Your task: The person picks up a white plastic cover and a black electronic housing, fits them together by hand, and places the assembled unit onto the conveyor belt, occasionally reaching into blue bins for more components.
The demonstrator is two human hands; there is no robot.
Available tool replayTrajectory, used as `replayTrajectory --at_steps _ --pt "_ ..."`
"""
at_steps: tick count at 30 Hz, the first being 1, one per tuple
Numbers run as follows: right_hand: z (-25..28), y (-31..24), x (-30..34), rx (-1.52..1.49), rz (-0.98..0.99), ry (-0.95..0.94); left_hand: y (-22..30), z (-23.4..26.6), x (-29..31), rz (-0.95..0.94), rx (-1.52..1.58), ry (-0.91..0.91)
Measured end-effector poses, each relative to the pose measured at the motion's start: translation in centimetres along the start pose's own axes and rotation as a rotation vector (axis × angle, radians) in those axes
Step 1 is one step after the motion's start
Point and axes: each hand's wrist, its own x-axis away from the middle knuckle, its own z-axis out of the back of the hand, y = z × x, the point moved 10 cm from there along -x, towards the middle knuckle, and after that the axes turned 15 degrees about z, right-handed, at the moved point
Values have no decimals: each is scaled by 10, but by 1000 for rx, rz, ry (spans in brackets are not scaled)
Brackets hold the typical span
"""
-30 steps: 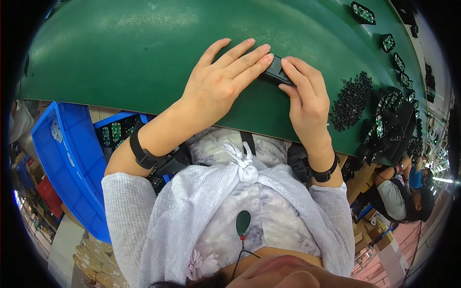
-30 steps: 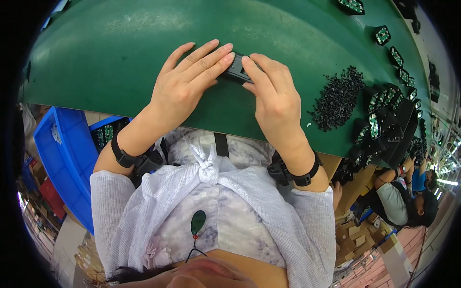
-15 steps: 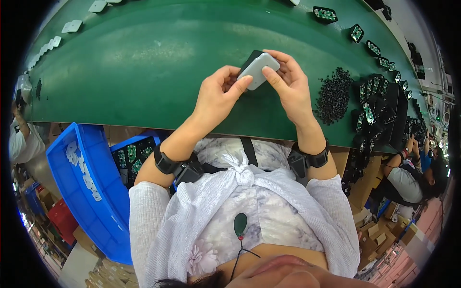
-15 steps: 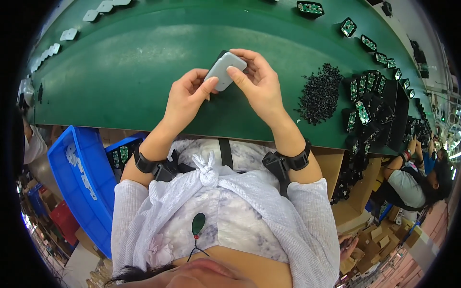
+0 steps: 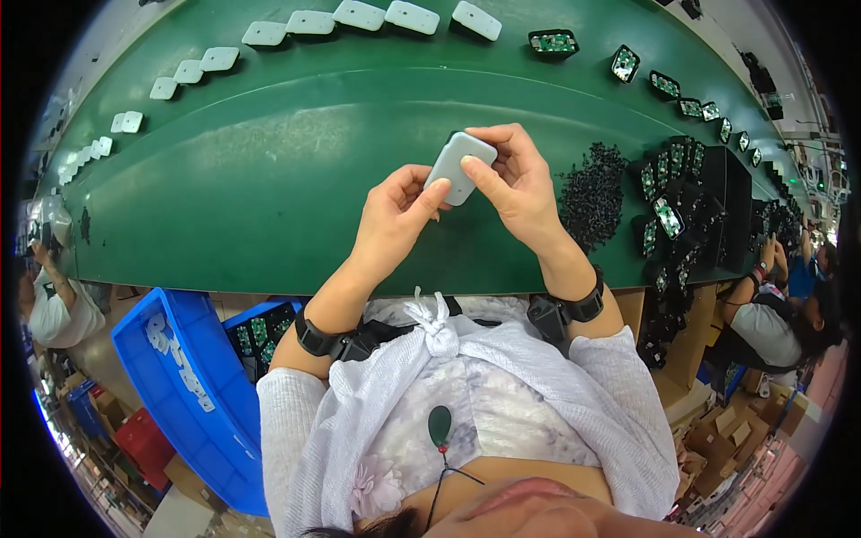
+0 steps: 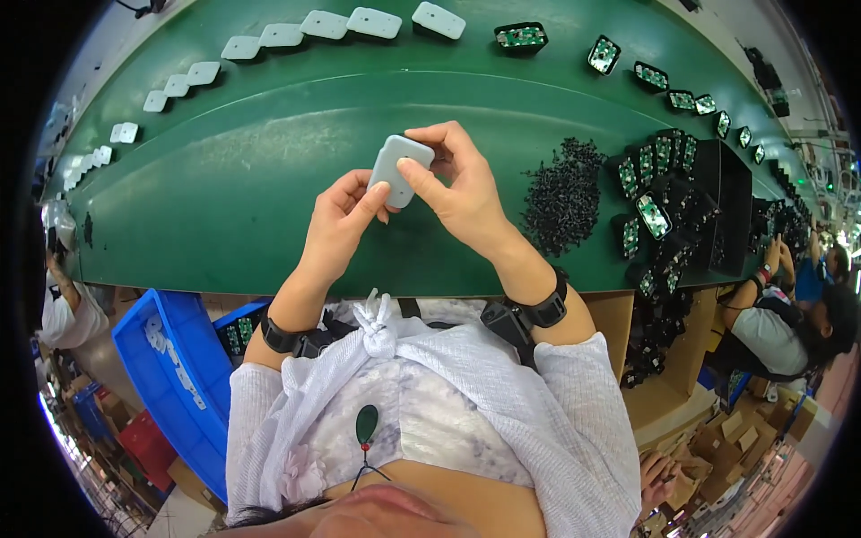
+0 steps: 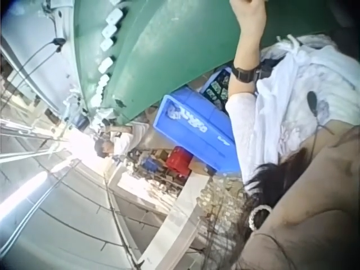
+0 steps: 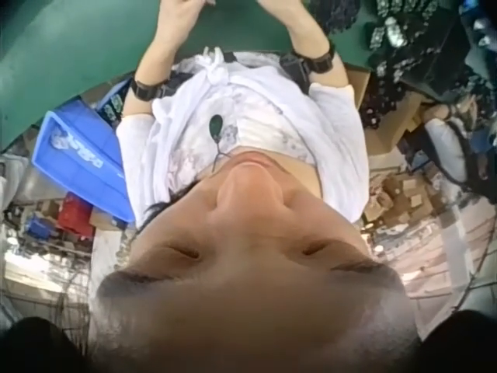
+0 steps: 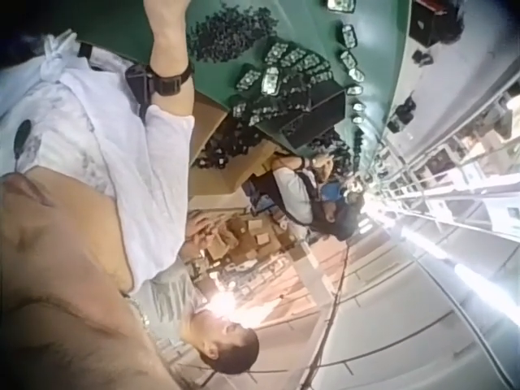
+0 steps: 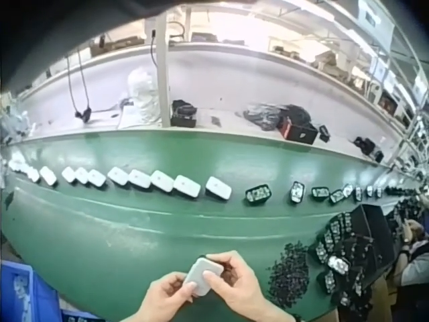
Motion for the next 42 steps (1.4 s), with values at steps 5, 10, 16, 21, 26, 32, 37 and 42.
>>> replayTrajectory --at_steps 5,10,16,21,26,32,37,42 --pt "11 6 -13 -21 -61 13 5 0 -11 39 30 21" --pt "8 12 -19 -35 -160 -48 4 0 -7 98 64 71" --pt "-7 13 -28 -36 -115 -146 6 5 7 57 145 167" --pt "-21 23 -27 -197 -249 -260 -9 25 19 119 256 206" --pt "-35 24 -27 -194 -265 -320 1 39 30 62 126 276" --pt "-54 2 -32 128 94 -560 55 46 49 -607 -830 554" --pt "-63 10 -11 380 186 -564 29 43 39 -637 -1011 420" --pt "-76 5 -13 386 253 -635 32 43 39 -560 -923 408"
